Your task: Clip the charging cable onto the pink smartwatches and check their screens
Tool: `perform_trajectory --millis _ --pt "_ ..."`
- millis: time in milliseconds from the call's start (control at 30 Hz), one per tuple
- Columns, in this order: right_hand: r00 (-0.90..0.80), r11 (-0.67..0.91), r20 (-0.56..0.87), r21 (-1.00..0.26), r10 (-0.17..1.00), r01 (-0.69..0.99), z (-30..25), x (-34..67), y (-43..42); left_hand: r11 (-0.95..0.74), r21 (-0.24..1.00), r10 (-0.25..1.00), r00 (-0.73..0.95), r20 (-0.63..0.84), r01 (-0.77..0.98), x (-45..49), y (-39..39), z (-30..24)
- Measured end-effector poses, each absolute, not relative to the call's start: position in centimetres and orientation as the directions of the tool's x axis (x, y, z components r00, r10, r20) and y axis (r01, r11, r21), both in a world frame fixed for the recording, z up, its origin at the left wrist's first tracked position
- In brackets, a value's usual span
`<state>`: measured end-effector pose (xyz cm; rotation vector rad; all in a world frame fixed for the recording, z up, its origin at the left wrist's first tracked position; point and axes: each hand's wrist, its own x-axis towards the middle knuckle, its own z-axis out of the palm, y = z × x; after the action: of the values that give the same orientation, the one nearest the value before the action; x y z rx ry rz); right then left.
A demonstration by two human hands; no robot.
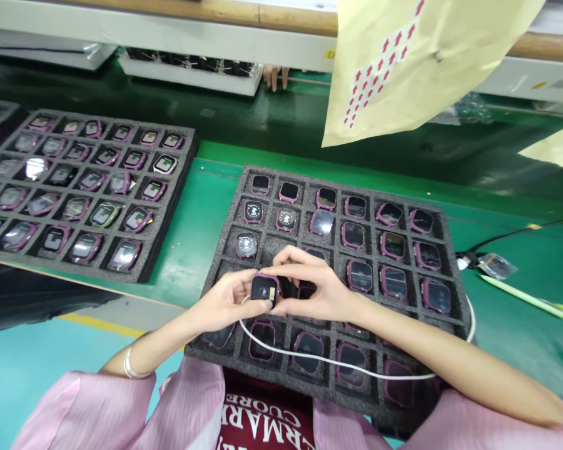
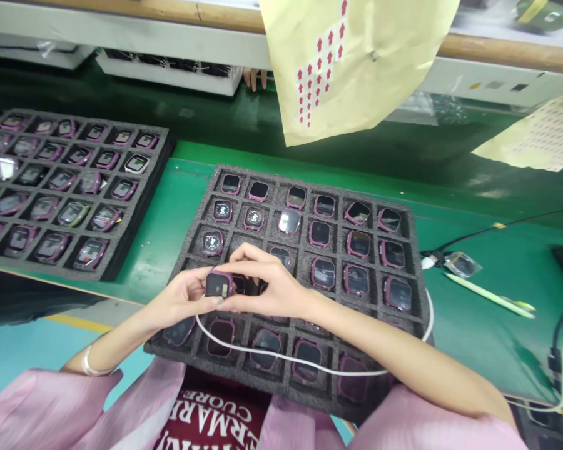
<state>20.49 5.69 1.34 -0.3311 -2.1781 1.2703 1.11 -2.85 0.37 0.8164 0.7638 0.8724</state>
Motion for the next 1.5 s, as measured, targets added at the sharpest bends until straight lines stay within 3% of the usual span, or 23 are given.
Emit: perform_trajectory --millis 167,333,667,833,933,1300,1500 --pt "-0.853 0.807 0.346 -0.574 0.390 0.137 1.6 20.7 5.5 0.366 0.891 0.894 0.367 -0.257 -0.269 1.7 -2.9 0.5" --pt "-0.853 0.853 0.333 -0.476 0.401 0.215 1.7 20.5 4.8 0.362 0.905 0.903 0.323 -0.282 -0.223 2.0 -3.1 0.3" --pt "-0.834 0.794 0.323 -0.573 0.447 0.204 1.5 20.5 5.2 0.380 0.907 0.886 0.355 -0.299 -0.183 1.8 -2.9 0.5" --pt "-0.756 0.617 0.313 -0.773 0.575 0.148 1.9 20.4 5.2 0.425 0.843 0.871 0.403 -0.281 -0.329 1.8 -2.8 0.6" --pt "-0.718 0.594 0.332 -0.792 0.611 0.140 2.1 20.4 5.3 0.466 0.799 0.854 0.429 -0.294 -0.379 1.6 -2.6 0.7" --pt "-0.853 0.825 0.210 -0.441 0.478 0.354 2.7 20.6 4.4 0.346 0.902 0.917 0.297 -0.266 -0.260 2.2 -2.8 0.1" --pt "-0.823 0.869 0.306 -0.297 0.478 0.395 3.0 20.6 3.2 0.333 0.916 0.929 0.243 -0.279 -0.224 2.4 -2.7 0.5"
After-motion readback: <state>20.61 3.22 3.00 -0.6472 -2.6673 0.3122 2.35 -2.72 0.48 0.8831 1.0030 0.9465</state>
